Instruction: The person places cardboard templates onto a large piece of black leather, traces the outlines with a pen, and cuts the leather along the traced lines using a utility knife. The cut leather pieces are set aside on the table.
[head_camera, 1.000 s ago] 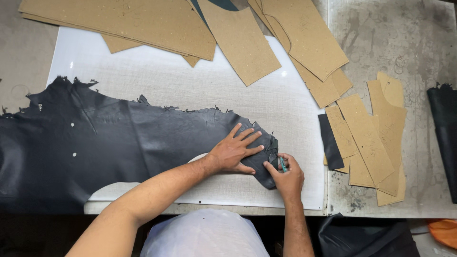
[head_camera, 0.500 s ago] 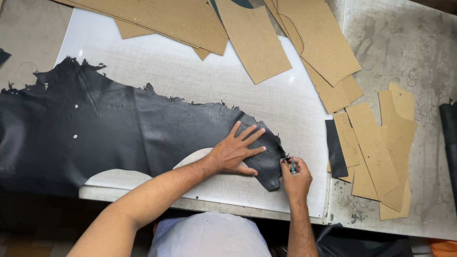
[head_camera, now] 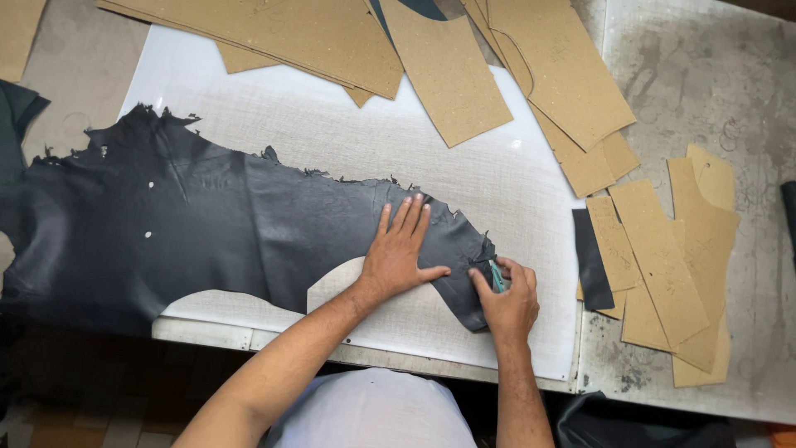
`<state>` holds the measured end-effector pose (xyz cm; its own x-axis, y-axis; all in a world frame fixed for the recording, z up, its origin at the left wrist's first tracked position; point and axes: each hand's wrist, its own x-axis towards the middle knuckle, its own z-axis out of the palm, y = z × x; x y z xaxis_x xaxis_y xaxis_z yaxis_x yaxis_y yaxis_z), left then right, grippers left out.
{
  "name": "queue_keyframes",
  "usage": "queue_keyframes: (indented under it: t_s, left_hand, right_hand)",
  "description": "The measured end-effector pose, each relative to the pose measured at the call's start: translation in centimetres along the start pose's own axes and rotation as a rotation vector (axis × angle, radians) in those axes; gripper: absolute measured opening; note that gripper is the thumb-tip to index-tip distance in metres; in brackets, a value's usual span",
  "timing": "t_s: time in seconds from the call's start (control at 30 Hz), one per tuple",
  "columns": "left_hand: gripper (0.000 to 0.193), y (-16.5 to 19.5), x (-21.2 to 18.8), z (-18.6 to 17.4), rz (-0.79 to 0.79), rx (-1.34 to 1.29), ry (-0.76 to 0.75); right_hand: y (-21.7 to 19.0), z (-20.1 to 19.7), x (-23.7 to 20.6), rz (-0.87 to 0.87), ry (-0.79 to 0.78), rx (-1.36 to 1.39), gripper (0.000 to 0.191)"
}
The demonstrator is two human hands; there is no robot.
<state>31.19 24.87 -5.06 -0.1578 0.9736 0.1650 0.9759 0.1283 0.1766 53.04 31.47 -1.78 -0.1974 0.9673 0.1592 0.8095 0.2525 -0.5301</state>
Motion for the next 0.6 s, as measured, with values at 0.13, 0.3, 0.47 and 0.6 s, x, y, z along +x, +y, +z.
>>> queue_keyframes:
  t_s: [0.13, 0.3, 0.47, 0.6]
  left_hand:
    - [0.134, 0.4, -0.2, -1.2, -0.007, 0.075, -0.187]
    - [0.141, 0.8, -0.1, -2.3, 0.002, 0.077, -0.249]
    - [0.142, 0.7, 0.1, -2.2, -0.010, 0.081, -0.243]
    - [0.142, 0.8, 0.1, -2.1, -0.012, 0.067, -0.235]
  right_hand:
    - [0.5, -0.2, 1.3, 0.292, -0.038, 0.160, 0.026]
    - [0.8, 1.0, 1.4, -0.059, 0.016, 0.025, 0.043]
    - [3.1, -0.1, 2.0, 0.234, -0.040, 0.247, 0.024]
    - [4.7, 0.0, 2.1, 0.066, 0.066, 0.150, 0.024]
